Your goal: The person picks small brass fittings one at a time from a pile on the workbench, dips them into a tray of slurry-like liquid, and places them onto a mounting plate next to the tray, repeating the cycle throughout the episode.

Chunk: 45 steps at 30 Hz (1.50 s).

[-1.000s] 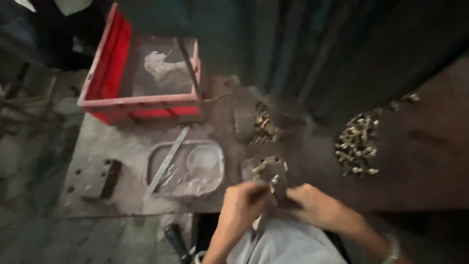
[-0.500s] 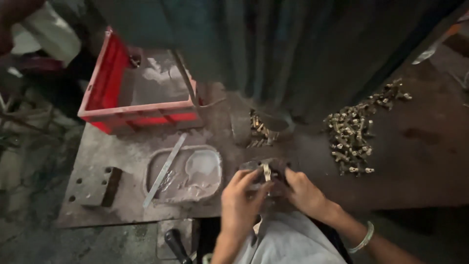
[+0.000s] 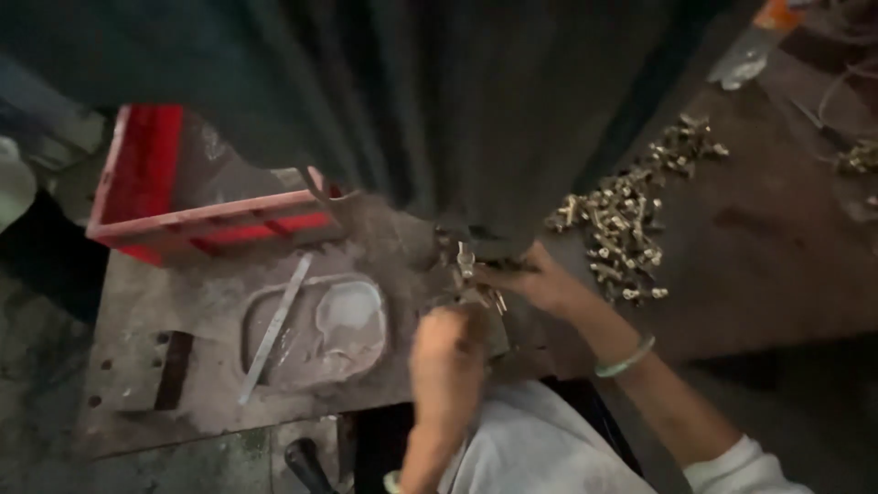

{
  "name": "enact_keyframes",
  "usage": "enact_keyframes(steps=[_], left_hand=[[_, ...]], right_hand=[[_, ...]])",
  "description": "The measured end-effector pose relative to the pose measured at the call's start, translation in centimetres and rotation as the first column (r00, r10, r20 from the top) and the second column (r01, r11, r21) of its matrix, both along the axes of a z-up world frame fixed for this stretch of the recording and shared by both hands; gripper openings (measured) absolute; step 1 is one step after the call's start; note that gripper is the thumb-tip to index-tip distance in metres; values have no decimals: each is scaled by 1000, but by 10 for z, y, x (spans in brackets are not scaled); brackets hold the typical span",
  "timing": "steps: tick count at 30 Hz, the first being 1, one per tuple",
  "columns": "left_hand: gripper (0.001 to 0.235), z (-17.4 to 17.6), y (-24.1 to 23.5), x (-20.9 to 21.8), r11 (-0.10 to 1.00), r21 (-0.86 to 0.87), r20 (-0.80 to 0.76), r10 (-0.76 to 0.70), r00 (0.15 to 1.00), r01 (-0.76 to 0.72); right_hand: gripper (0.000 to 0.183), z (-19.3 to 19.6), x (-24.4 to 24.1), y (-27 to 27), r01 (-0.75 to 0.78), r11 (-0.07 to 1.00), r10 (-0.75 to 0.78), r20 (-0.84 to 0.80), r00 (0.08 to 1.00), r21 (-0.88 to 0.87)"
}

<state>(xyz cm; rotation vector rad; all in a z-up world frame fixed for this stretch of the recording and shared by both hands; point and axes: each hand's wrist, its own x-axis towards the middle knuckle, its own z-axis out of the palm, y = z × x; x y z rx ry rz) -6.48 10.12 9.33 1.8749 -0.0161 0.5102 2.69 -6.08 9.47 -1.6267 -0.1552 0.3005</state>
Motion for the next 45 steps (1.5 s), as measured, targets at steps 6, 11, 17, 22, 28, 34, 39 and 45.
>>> enact_keyframes(steps=[6, 11, 17, 22, 28, 34, 39, 45], left_hand=[[63, -37, -101, 49, 538, 836, 62, -286, 956, 107], [48, -48, -140, 158, 348, 937, 19, -117, 993, 23], [21, -23, -102, 80, 890, 284, -189, -313, 931, 357], [18, -34, -63, -13, 671, -713, -316, -567, 761, 204], [25, 62, -20, -39, 719, -682, -442, -551, 708, 134], [36, 40, 0, -11, 895, 440, 314, -235, 920, 78], [47, 13, 6, -9, 711, 703, 277, -278, 920, 3], [38, 10, -2, 2, 736, 663, -75, -115, 991, 136]], right_hand=[[18, 18, -36, 35, 75, 938, -112, 91, 990, 339], [19, 36, -25, 41, 130, 952, -139, 15, 990, 276], [21, 16, -12, 19, -18, 1000, 17, 172, 985, 9], [22, 48, 14, 2, -239, 966, 236, 42, 971, 95], [24, 62, 35, -9, -472, 879, 465, 93, 880, 69], [23, 63, 33, -11, -454, 881, 453, 36, 891, 135], [24, 57, 35, -18, -276, 900, 359, 216, 908, -336], [26, 54, 35, -11, -449, 878, 452, 21, 892, 166]])
